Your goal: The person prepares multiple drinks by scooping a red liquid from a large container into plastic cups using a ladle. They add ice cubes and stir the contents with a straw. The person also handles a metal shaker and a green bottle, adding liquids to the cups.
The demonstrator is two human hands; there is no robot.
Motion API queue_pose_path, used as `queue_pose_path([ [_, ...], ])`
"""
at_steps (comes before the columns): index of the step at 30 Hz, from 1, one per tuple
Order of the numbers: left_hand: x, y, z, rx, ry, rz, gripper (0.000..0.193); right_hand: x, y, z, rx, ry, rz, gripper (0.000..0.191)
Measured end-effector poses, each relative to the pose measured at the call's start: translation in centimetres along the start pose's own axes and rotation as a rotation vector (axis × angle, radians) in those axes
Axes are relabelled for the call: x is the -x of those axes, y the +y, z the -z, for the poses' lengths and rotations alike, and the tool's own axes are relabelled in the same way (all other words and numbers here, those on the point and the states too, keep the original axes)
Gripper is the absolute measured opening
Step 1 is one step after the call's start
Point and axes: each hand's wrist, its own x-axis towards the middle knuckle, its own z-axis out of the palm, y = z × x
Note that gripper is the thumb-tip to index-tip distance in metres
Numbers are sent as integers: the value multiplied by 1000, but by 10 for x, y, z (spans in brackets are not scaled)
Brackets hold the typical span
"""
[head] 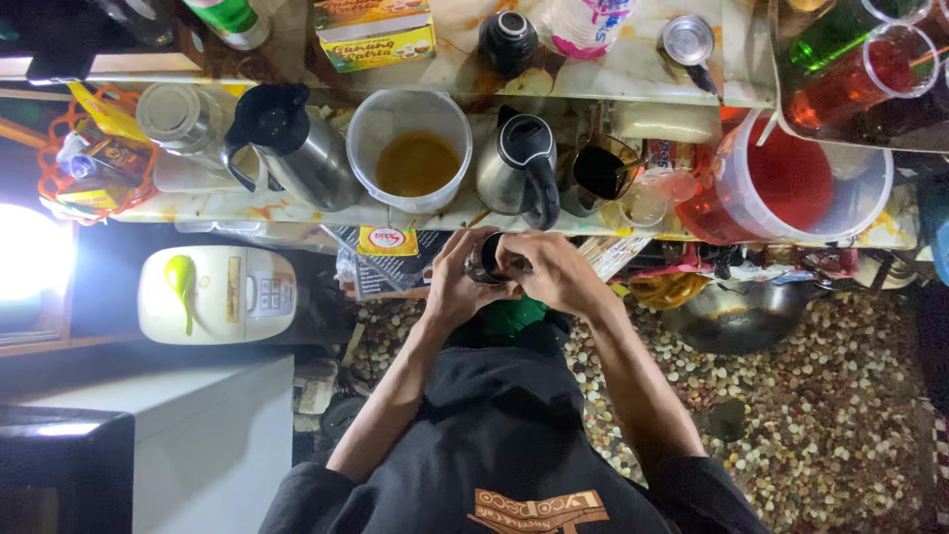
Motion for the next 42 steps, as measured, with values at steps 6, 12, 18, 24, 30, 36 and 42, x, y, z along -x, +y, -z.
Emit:
queue_pose_path([
  [6, 1, 2, 4, -46, 59, 13, 75, -3, -9, 0, -27, 278, -65, 16],
  [12, -1, 1, 2, -16, 60, -13, 77, 5, -16, -4, -56, 255, -141, 18],
  [18, -2, 2, 2, 17, 26, -76, 81, -3, -15, -10, -70, 206, -146, 18],
  [24, -4, 4, -6, 18, 24, -57, 79, -5, -6, -12, 70, 85, -67, 30],
  [30, -1, 7, -4, 59, 7, -12, 83, -8, 2, -12, 292, 60, 9, 30],
  [36, -5, 8, -2, 36, 9, -27, 85, -3, -1, -7, 180, 75, -40, 31],
  [42, -10, 7, -9, -45, 27, -62, 79, -1, 3, 6, 296, 135, -104, 27],
])
